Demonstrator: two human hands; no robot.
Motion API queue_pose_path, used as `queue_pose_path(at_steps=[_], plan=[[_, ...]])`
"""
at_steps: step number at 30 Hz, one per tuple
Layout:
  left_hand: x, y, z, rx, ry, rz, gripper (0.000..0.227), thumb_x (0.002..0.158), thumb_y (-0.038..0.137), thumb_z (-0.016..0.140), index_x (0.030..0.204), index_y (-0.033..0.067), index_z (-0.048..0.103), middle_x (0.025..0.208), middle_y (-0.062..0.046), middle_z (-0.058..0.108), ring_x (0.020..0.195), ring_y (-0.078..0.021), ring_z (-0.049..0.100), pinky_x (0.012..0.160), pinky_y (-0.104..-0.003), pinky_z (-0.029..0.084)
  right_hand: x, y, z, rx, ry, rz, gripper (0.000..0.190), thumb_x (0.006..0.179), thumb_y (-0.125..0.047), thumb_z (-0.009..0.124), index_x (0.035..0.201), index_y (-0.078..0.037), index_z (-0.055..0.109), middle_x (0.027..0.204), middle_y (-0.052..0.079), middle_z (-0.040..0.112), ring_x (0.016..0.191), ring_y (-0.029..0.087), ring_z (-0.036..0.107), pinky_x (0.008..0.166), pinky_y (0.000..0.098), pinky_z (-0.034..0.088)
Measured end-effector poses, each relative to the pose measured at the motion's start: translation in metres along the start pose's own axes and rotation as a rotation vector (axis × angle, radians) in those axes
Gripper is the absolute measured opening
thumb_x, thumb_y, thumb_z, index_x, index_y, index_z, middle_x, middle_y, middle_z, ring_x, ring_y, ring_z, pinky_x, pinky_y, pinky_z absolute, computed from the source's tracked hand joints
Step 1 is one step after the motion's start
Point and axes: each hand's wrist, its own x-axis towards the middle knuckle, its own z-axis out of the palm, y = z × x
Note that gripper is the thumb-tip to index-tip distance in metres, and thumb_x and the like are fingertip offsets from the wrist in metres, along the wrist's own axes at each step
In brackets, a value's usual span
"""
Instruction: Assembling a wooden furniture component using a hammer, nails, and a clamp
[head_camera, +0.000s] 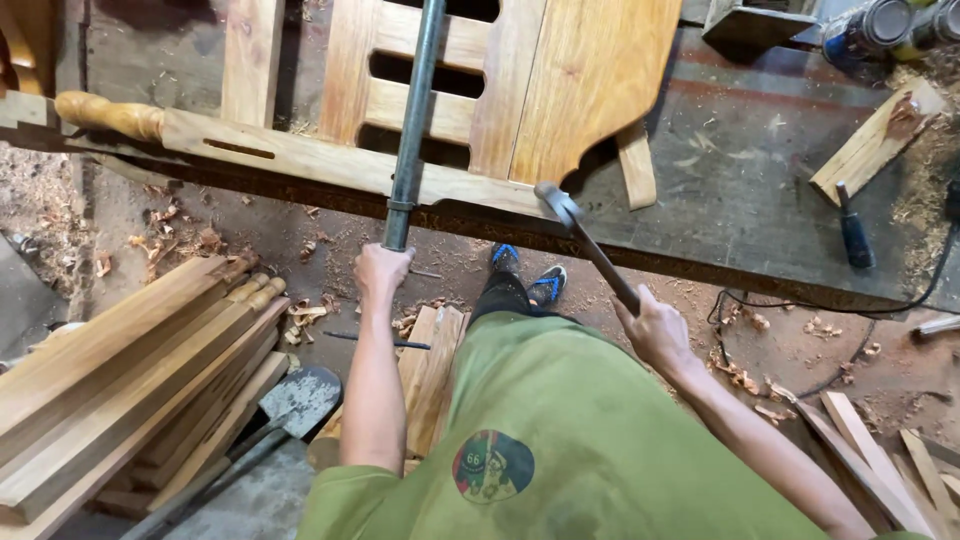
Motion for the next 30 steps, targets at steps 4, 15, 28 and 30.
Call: queue_pose_path(at_steps=[4, 15, 28, 30], plan=[[-0.03, 0.022, -0.02, -0.007, -0.005, -0.008, 0.049, 0.077, 0.047, 0.074, 0.109, 0.0102, 0.079, 0.106, -0.017, 0.077, 0.109, -0.0379, 0.071, 0.092, -0.049, 0.057, 0.01, 0.003, -0.01, -0.001, 0.031, -0.077, 0.055, 0.098, -0.062, 0.048, 0.107, -0.008, 0.056, 0.085, 0.032, 0.071, 0.09, 0.05, 0.073, 0.083, 0.0603, 0.055], [-0.109, 0.131, 0.047, 0.016, 0.478, 0.894, 0.08, 0.105, 0.056, 0.037, 0.153, -0.0075, 0.034, 0.159, -0.036, 0.03, 0.147, -0.0501, 0.028, 0.122, -0.058, 0.024, 0.022, 0.18, 0.017, -0.057, 0.688, 0.195, 0.061, 0.087, -0.056, 0.087, 0.119, -0.011, 0.062, 0.091, 0.015, 0.068, 0.089, 0.039, 0.072, 0.078, 0.0501, 0.058], [-0.101, 0.195, 0.123, 0.016, 0.827, 0.644, 0.124, 0.087, 0.088, 0.015, 0.151, -0.0174, 0.028, 0.152, -0.047, 0.028, 0.143, -0.0613, 0.028, 0.121, -0.065, 0.017, 0.128, 0.299, -0.049, -0.329, 0.573, -0.238, 0.048, 0.086, -0.056, 0.071, 0.114, -0.018, 0.068, 0.101, 0.006, 0.057, 0.094, 0.03, 0.064, 0.077, 0.0408, 0.056], [-0.117, 0.205, 0.122, 0.017, 0.757, 0.622, 0.117, 0.091, 0.084, 0.015, 0.154, -0.0141, 0.028, 0.154, -0.043, 0.029, 0.145, -0.0574, 0.029, 0.12, -0.064, 0.017, 0.151, 0.285, -0.071, -0.091, 0.522, -0.436, 0.038, 0.09, -0.043, 0.072, 0.112, -0.013, 0.068, 0.098, 0.012, 0.058, 0.092, 0.036, 0.064, 0.078, 0.0428, 0.055]])
